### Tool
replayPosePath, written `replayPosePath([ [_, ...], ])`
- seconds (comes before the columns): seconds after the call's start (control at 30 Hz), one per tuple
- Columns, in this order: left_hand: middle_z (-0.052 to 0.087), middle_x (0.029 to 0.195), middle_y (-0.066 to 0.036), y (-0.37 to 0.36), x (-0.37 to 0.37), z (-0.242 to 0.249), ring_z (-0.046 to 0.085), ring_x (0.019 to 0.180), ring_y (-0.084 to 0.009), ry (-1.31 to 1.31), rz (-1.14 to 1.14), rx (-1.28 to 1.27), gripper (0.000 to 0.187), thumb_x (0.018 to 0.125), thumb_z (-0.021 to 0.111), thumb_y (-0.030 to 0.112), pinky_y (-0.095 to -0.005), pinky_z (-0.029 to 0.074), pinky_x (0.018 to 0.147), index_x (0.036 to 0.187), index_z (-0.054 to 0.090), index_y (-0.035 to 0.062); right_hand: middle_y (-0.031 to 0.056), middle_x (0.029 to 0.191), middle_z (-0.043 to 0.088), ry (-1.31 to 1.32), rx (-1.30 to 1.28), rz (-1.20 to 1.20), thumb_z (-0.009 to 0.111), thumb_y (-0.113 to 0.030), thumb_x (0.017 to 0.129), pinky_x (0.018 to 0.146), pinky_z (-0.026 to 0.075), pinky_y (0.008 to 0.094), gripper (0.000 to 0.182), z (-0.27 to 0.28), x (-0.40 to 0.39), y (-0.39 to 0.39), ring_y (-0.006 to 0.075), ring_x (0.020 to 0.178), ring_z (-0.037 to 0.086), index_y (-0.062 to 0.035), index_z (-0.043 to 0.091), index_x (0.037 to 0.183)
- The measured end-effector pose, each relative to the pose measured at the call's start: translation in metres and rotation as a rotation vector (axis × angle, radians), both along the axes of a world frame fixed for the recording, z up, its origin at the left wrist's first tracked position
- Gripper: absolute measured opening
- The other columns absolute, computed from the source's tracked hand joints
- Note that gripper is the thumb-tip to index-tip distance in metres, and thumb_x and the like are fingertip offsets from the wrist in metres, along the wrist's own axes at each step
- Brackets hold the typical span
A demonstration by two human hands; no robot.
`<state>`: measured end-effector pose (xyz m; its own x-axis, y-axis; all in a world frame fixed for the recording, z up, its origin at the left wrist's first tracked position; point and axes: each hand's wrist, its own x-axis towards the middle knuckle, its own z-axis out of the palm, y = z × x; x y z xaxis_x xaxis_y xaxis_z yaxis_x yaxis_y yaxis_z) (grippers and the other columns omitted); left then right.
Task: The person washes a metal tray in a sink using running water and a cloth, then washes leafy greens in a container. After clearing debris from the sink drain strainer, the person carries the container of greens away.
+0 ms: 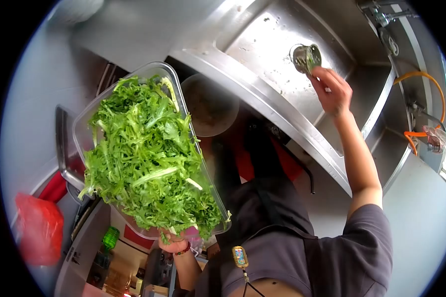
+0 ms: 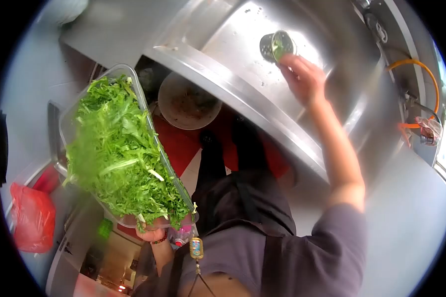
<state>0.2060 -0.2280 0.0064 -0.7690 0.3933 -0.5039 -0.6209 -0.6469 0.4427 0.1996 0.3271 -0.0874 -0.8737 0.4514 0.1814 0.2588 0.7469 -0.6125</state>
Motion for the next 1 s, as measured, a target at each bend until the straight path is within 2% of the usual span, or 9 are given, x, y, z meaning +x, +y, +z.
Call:
replayPosePath([
  [0.1,0.039,0.138,-0.012,0.004,0.000,0.001,0.035,0.127,-0.0341,0.038,-0.045,-0.155,0.050,0.090,0.035,0.026,-0.0582,0.016,0.106,0.137,0.034,0.0091,0.0087,0.082,0.063,0.039,-0.229,0.052,0.066,0.010,0.072,0.056,0.047,0.0211,0.013,0.062,0.004,-0.022,0.0114,0.065,0.058,0.0029,0.062,0.083],
  [0.23,0.032,0.142,-0.013,0.015,-0.003,0.010,0.034,0.127,-0.0356,0.107,-0.055,-0.148,0.046,0.094,0.033,0.025,-0.0583,0.022,0.104,0.136,0.035,0.0074,0.0082,0.087,0.063,-0.014,-1.116,-0.162,0.066,0.004,0.076,0.062,0.053,0.0250,0.014,0.061,-0.005,-0.071,0.0133,0.071,0.062,0.0028,0.060,0.089],
  [0.33,0.048,0.130,-0.014,0.021,-0.007,0.016,0.037,0.125,-0.0353,0.075,-0.051,-0.120,0.045,0.095,0.028,0.026,-0.0552,0.024,0.104,0.135,0.037,0.0065,0.0088,0.088,0.060,-0.046,-1.571,-0.264,0.060,-0.011,0.086,0.063,0.048,0.0249,0.015,-0.019,-0.015,-0.108,0.0123,0.070,0.057,0.0015,0.057,0.095],
  [0.43,0.059,0.115,-0.012,0.021,-0.006,0.023,0.042,0.121,-0.0335,-0.057,0.007,-0.050,0.045,0.096,0.026,0.027,-0.0549,0.028,0.102,0.133,0.039,0.0057,-0.0004,0.068,0.039,0.140,-2.378,-0.948,0.039,-0.012,0.096,0.052,0.034,0.0217,0.012,-0.160,-0.021,-0.156,0.0099,0.059,0.039,-0.0049,0.048,0.098],
  [0.63,0.062,0.111,-0.008,-0.018,0.009,0.013,0.049,0.115,-0.0303,-0.108,-0.091,-0.014,0.049,0.094,0.023,0.028,-0.0556,0.025,0.104,0.137,0.035,0.0087,0.0016,0.071,0.036,0.158,-2.488,-1.238,0.034,-0.018,0.097,0.049,0.029,0.0225,0.014,-0.215,-0.055,-0.177,0.0103,0.055,0.033,-0.0078,0.043,0.092],
  [0.73,0.060,0.115,-0.011,-0.011,0.012,0.005,0.050,0.113,-0.0289,-0.051,-0.069,-0.018,0.048,0.092,0.026,0.027,-0.0551,0.029,0.101,0.136,0.037,0.0087,0.0017,0.080,0.044,0.301,-2.638,-0.766,0.039,-0.017,0.096,0.054,0.032,0.0235,0.013,-0.204,-0.062,-0.169,0.0103,0.058,0.035,-0.0066,0.047,0.098],
  [0.87,0.046,0.131,-0.014,-0.009,0.019,0.009,0.047,0.116,-0.0331,-0.107,0.023,-0.286,0.047,0.088,0.035,0.024,-0.0554,0.036,0.096,0.132,0.043,0.0073,0.0015,0.086,0.052,0.432,-2.591,-0.650,0.046,-0.016,0.094,0.057,0.040,0.0238,0.014,-0.249,-0.034,-0.189,0.0105,0.065,0.045,-0.0070,0.052,0.103],
  [0.93,0.046,0.132,-0.014,-0.010,0.021,0.012,0.049,0.114,-0.0332,-0.114,0.016,-0.218,0.047,0.088,0.035,0.024,-0.0560,0.035,0.096,0.131,0.044,0.0068,0.0028,0.094,0.058,-0.249,-1.951,-1.279,0.053,-0.014,0.090,0.062,0.047,0.0257,0.017,-0.275,-0.017,-0.202,0.0121,0.076,0.055,-0.0054,0.055,0.105],
  [1.0,0.045,0.133,-0.015,-0.015,0.018,0.009,0.051,0.112,-0.0332,-0.098,-0.009,-0.131,0.046,0.088,0.035,0.025,-0.0566,0.034,0.097,0.130,0.046,0.0063,0.0050,0.093,0.059,-0.192,-1.933,-1.144,0.058,-0.016,0.088,0.061,0.047,0.0243,0.020,-0.272,-0.019,-0.207,0.0135,0.075,0.057,-0.0051,0.056,0.104],
])
